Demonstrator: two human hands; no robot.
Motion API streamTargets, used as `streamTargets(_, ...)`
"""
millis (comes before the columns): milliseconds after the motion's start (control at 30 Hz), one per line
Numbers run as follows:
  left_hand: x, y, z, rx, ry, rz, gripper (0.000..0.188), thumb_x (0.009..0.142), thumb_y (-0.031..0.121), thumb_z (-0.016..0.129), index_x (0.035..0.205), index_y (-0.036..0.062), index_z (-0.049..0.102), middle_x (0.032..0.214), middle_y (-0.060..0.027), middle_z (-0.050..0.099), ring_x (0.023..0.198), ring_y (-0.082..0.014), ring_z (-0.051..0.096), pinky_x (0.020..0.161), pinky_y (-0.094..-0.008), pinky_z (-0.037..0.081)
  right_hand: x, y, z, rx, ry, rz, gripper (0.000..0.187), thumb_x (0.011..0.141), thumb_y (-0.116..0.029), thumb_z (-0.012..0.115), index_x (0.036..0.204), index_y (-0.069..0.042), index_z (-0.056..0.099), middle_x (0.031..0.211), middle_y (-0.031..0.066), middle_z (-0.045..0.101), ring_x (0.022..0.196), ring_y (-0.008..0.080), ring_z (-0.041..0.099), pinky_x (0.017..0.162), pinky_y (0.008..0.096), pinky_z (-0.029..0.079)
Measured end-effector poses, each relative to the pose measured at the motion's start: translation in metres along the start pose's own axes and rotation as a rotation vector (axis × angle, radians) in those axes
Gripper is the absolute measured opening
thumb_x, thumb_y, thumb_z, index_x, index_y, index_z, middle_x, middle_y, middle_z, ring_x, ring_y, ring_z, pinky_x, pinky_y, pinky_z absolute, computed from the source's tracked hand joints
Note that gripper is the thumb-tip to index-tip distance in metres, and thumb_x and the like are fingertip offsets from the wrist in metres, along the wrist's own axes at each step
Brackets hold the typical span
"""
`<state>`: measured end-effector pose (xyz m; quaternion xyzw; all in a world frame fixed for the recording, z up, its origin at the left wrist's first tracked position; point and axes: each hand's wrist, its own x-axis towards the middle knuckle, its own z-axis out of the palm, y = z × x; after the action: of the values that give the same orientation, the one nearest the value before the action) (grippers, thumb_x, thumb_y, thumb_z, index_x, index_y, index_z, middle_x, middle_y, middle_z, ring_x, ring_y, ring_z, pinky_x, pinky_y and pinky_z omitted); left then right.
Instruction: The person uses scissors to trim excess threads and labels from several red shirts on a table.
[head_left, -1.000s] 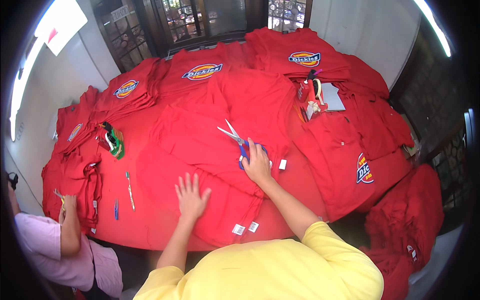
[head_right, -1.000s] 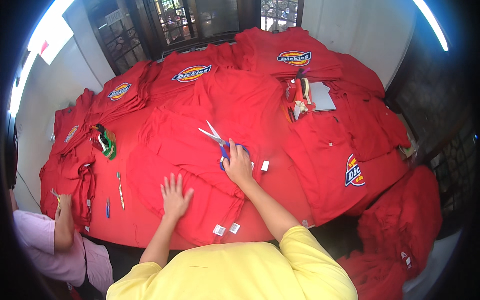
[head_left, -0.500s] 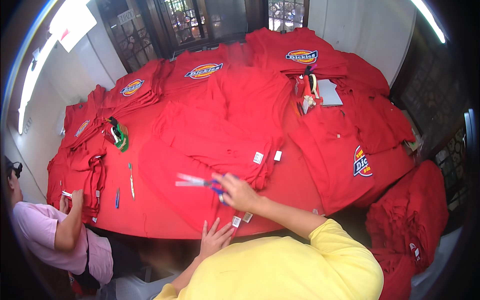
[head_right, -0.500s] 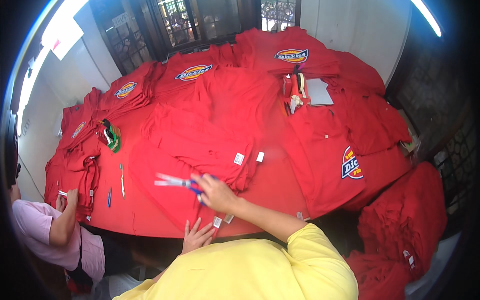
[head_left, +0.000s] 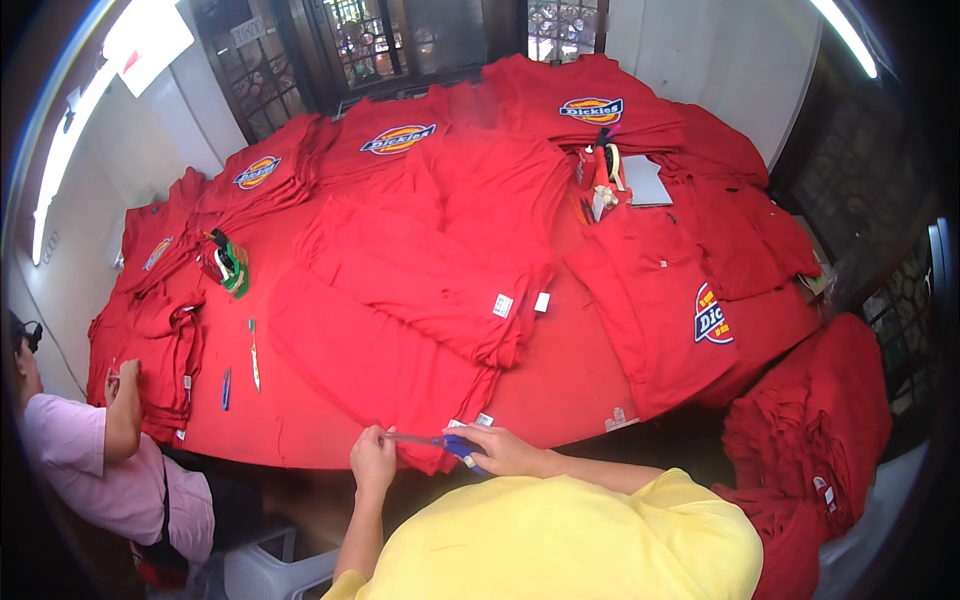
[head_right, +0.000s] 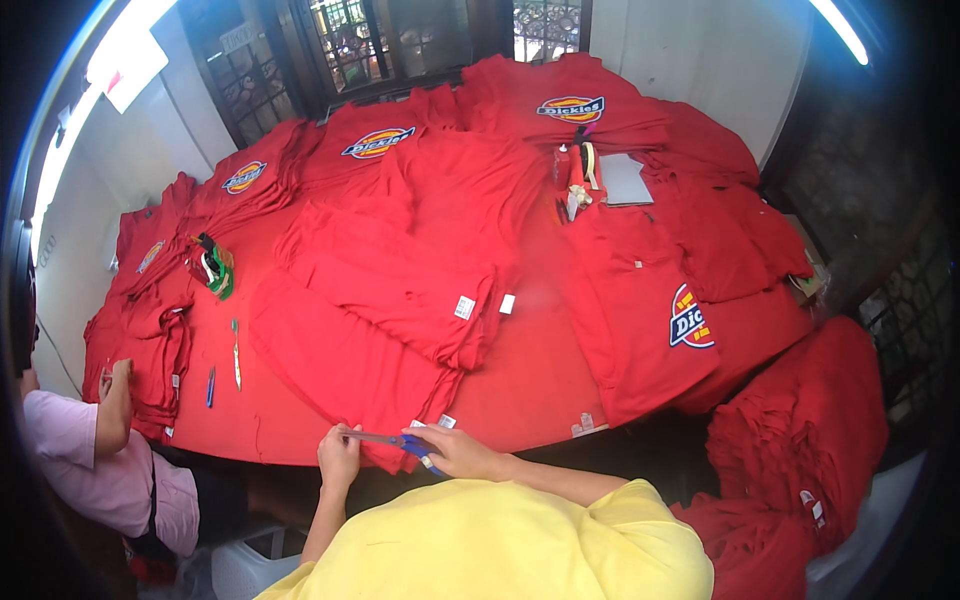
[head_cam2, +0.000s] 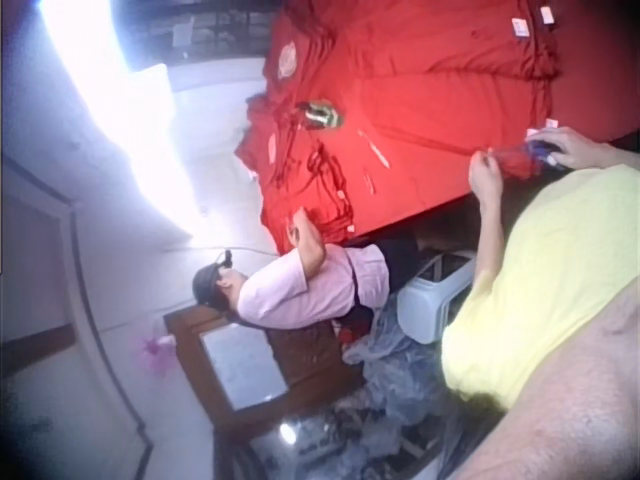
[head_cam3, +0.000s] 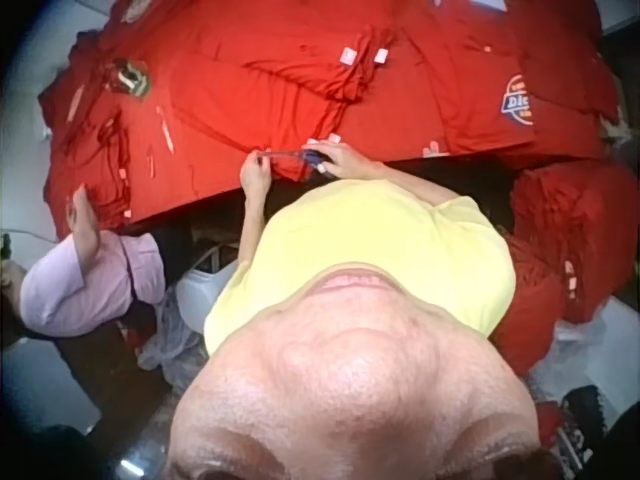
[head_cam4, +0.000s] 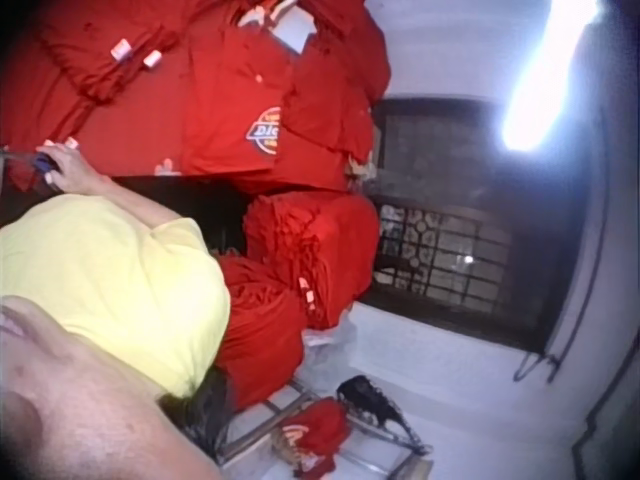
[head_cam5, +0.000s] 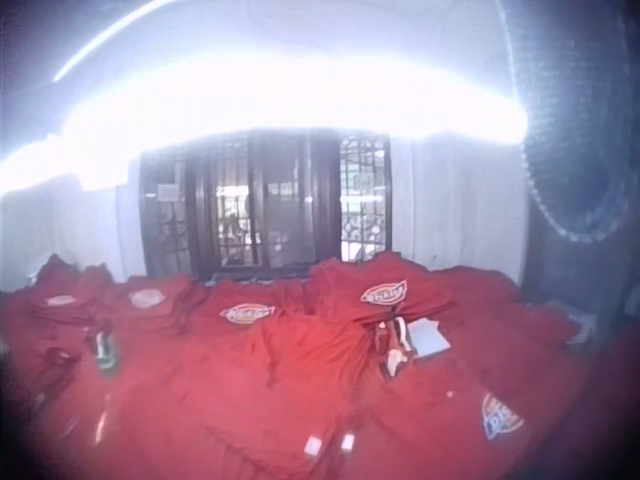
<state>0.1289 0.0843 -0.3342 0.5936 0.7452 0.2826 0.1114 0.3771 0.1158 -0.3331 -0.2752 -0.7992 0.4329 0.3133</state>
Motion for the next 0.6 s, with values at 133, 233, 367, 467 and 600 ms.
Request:
streamTargets(133,0.003,0.007,-0.014,-0.062,-0.135,-0.189,0.032,0.088,0.024,0.06,0.069,0.0007,0.051,0.063,-0.0134,0.054,0.06,-0.0288,0.058,0.056,-0.0418,0.041,0.001,-0.009,-0.008,0.031,0.075,0.087,0.051,0.08,-0.004,0.057,0.13,-0.004,0.045,0.109,0.0154,0.059,0.095,0.0297,0.062,0.082,0.0354,0.049)
streamTargets(233,0.002,0.003,-0.01,-0.713,-0.17,-0.395,0.022,0.09,0.017,0.059,0.076,0.0039,0.049,0.064,-0.0076,0.057,0.063,-0.0199,0.061,0.054,-0.0365,0.044,0.0,-0.016,-0.014,0.084,0.139,0.12,0.051,0.081,-0.005,0.058,0.13,-0.004,0.045,0.11,0.0164,0.058,0.098,0.0301,0.06,0.084,0.0363,0.048)
streamTargets(367,-0.008,0.001,0.0,-1.414,-0.178,-0.683,0.02,0.087,0.008,0.062,0.098,0.0089,0.046,0.081,-0.0041,0.06,0.075,-0.0178,0.063,0.064,-0.0358,0.05,0.003,-0.024,-0.012,0.101,0.198,0.147,0.051,0.081,-0.005,0.058,0.13,-0.002,0.045,0.11,0.0172,0.057,0.099,0.0302,0.06,0.084,0.0365,0.047)
streamTargets(467,-0.014,0.005,-0.011,-1.376,-0.208,-0.786,0.038,0.084,0.006,0.065,0.111,0.0093,0.038,0.092,-0.0071,0.06,0.085,-0.0213,0.063,0.075,-0.0405,0.052,0.006,-0.025,-0.005,0.104,0.248,0.166,0.051,0.081,-0.004,0.058,0.13,-0.002,0.045,0.109,0.0169,0.057,0.099,0.0298,0.06,0.084,0.0363,0.047)
streamTargets(600,-0.013,-0.023,-0.018,-1.269,-0.349,-0.822,0.032,0.084,0.007,0.067,0.103,0.0056,0.041,0.085,-0.0073,0.059,0.079,-0.0226,0.065,0.07,-0.0369,0.054,0.022,-0.03,0.006,0.032,0.311,0.164,0.051,0.081,-0.004,0.058,0.13,-0.002,0.045,0.106,0.0161,0.058,0.096,0.0277,0.062,0.084,0.0356,0.048)
